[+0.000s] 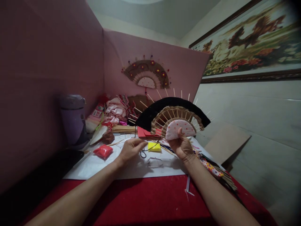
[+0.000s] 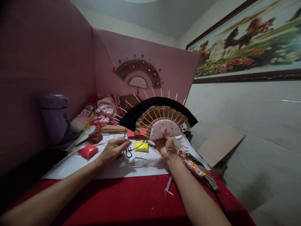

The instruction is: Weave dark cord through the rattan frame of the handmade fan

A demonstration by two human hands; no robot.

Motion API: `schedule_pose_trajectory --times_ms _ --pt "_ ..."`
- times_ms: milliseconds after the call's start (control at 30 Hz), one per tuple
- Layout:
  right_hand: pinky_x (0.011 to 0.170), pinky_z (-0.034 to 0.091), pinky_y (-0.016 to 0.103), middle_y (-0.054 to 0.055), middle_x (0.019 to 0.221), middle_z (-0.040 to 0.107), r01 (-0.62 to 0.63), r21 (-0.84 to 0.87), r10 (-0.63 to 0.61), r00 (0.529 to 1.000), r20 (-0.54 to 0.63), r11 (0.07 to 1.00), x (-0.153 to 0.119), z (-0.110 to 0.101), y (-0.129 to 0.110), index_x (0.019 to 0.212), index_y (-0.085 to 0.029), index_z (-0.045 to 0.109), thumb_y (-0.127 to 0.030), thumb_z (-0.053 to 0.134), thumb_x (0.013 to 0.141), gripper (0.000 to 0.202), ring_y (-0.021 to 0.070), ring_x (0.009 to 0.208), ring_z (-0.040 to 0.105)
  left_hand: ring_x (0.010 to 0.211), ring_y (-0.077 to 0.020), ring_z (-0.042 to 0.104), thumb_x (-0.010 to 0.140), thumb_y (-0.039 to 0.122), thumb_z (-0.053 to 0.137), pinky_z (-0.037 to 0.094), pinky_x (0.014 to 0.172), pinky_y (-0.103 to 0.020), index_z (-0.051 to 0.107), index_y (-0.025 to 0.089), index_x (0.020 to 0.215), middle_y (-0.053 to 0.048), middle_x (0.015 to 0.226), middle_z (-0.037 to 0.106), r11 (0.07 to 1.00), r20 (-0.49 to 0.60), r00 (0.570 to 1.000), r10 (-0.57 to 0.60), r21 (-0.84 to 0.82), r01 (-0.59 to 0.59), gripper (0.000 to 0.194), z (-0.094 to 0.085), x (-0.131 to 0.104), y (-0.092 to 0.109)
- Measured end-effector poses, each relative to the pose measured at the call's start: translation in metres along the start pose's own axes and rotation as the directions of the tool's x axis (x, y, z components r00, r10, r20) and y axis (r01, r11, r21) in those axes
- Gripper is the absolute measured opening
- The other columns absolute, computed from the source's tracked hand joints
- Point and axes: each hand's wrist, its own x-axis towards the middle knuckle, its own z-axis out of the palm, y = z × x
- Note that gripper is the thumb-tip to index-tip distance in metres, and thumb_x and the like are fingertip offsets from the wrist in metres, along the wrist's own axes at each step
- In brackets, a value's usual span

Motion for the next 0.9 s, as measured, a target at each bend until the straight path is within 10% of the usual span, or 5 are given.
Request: schedule_pose_trajectory --times_ms 200,900 --pt "0.078 0.053 0.025 -0.004 0.089 0.070 -0.026 -0.015 0.026 0.999 0.033 1.000 -0.002 0.000 0.004 0.104 -0.027 0.058 -0.025 0.060 0.079 0.025 0.0106 0.085 0.064 0.054 -0.0116 0.049 0.073 0.044 0.058 0.034 0.055 -0.024 0.063 0.019 0.070 0.001 0.056 0.058 0.932 -0.334 0.925 -0.180 -0.358 0.052 0.026 -0.018 0.011 -0.001" --pt "0.082 0.051 0.026 -0.003 0.095 0.069 0.003 -0.083 0.002 0.998 0.057 0.997 -0.005 0.000 0.012 0.105 -0.027 0.057 -0.023 0.061 0.078 0.028 0.0109 0.091 0.063 0.059 -0.0109 0.050 0.059 0.036 0.070 0.033 0.059 -0.026 0.060 0.018 0.063 0.003 0.061 0.060 0.685 -0.205 0.875 -0.438 -0.706 0.177 0.020 -0.024 0.015 0.002"
